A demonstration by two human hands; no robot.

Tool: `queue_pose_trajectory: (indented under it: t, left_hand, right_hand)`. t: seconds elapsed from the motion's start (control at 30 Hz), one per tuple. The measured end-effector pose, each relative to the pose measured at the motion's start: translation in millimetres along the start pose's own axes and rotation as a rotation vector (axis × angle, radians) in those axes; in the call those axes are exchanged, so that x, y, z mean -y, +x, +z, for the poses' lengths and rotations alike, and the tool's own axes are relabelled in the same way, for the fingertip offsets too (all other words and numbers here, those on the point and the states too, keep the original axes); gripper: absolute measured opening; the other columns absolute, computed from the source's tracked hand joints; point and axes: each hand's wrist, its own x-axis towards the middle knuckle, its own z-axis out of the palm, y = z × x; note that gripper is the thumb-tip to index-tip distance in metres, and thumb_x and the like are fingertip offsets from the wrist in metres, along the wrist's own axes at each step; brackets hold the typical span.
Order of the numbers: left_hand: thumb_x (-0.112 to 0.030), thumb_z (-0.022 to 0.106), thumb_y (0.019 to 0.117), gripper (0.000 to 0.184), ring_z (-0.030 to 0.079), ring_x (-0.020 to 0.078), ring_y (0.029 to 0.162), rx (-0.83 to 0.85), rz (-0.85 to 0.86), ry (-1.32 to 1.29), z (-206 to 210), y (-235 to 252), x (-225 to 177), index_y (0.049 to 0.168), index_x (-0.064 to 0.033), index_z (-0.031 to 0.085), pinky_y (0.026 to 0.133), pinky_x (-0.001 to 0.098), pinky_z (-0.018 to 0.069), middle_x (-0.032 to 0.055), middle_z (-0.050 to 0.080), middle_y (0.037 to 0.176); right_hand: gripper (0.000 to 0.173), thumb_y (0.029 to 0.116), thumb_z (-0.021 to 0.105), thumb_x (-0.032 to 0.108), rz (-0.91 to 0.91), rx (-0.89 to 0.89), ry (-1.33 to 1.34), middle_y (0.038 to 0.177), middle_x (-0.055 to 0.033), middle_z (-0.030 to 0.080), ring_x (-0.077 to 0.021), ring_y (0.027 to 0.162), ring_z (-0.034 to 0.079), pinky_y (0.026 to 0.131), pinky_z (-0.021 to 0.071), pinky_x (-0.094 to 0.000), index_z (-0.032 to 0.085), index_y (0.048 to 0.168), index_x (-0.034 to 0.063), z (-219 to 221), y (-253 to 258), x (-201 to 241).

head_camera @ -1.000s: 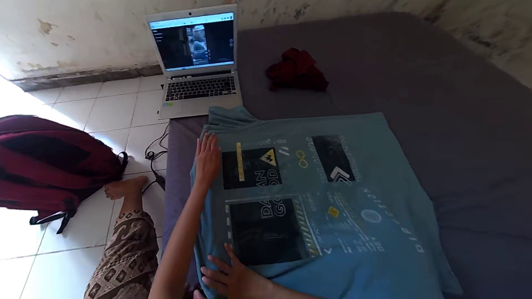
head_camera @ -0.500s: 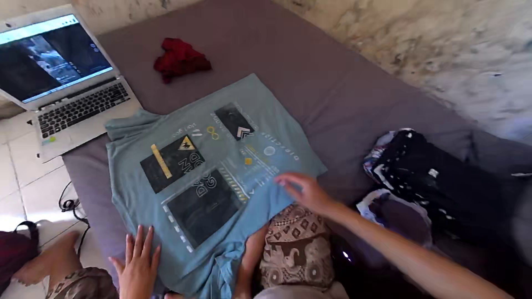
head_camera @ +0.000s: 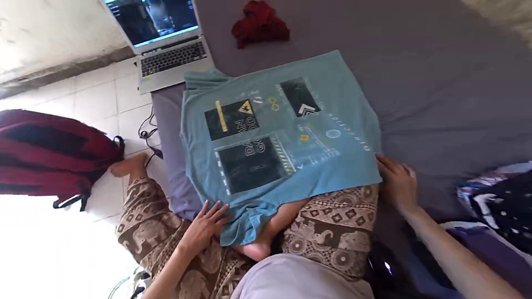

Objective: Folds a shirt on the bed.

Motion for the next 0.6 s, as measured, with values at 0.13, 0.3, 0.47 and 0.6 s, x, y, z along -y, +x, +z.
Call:
queue_pose_trajectory:
  t: [0.13, 0.3, 0.47, 0.6]
  left_hand:
    - [-0.002, 0.077, 0.0733, 0.05, 0.039, 0.0428, 0.147, 0.091, -0.005, -0.068, -3.7, 1.7, -3.5, 0.123, -0.0048, 0.072, 0.117, 0.0727, 0.0214, 0.019, 0.051, 0.153]
    - [-0.006, 0.085, 0.0715, 0.046, 0.044, 0.0352, 0.146, 0.049, 0.086, -0.057, 9.3, 7.1, -7.6, 0.116, -0.002, 0.074, 0.117, 0.0707, 0.0239, 0.0115, 0.058, 0.148]
    - [0.014, 0.065, 0.0785, 0.033, 0.07, 0.0317, 0.114, -0.274, -0.093, -0.489, -7.9, 17.4, -12.0, 0.111, 0.0099, 0.071, 0.111, 0.0524, 0.0456, 0.0198, 0.074, 0.115]
    - [-0.015, 0.051, 0.0965, 0.034, 0.059, -0.0072, 0.102, -0.687, -0.238, -0.663, -69.4, 37.8, 12.7, 0.118, 0.0112, 0.057, 0.094, 0.019, 0.0499, 0.0003, 0.065, 0.109]
  right_hand:
    - [0.044, 0.0904, 0.049, -0.015, -0.067, -0.051, -0.065, 0.136, -0.0293, 0.062, -0.0552, 0.129, 0.054, 0.11, 0.0249, -0.0774, 0.069, 0.128, -0.0029, -15.3, 3.0, -21.6]
    - [0.043, 0.085, 0.049, -0.021, -0.061, -0.133, -0.059, 0.125, -0.0271, 0.069, -0.0593, 0.126, 0.054, 0.11, 0.0238, -0.0779, 0.076, 0.113, -0.0031, -53.2, 16.2, -28.7]
    - [0.03, 0.0829, 0.049, -0.016, -0.13, -0.178, 0.003, 0.106, -0.0283, 0.074, -0.0565, 0.11, 0.064, 0.109, 0.0265, -0.0752, 0.076, 0.095, -0.0083, -99.5, 54.2, -37.0]
    - [0.022, 0.0852, 0.052, -0.016, -0.028, -0.14, 0.146, 0.103, -0.0379, 0.069, -0.0558, 0.102, 0.065, 0.102, 0.0411, -0.065, 0.072, 0.095, -0.0166, -131.0, 105.0, -30.5]
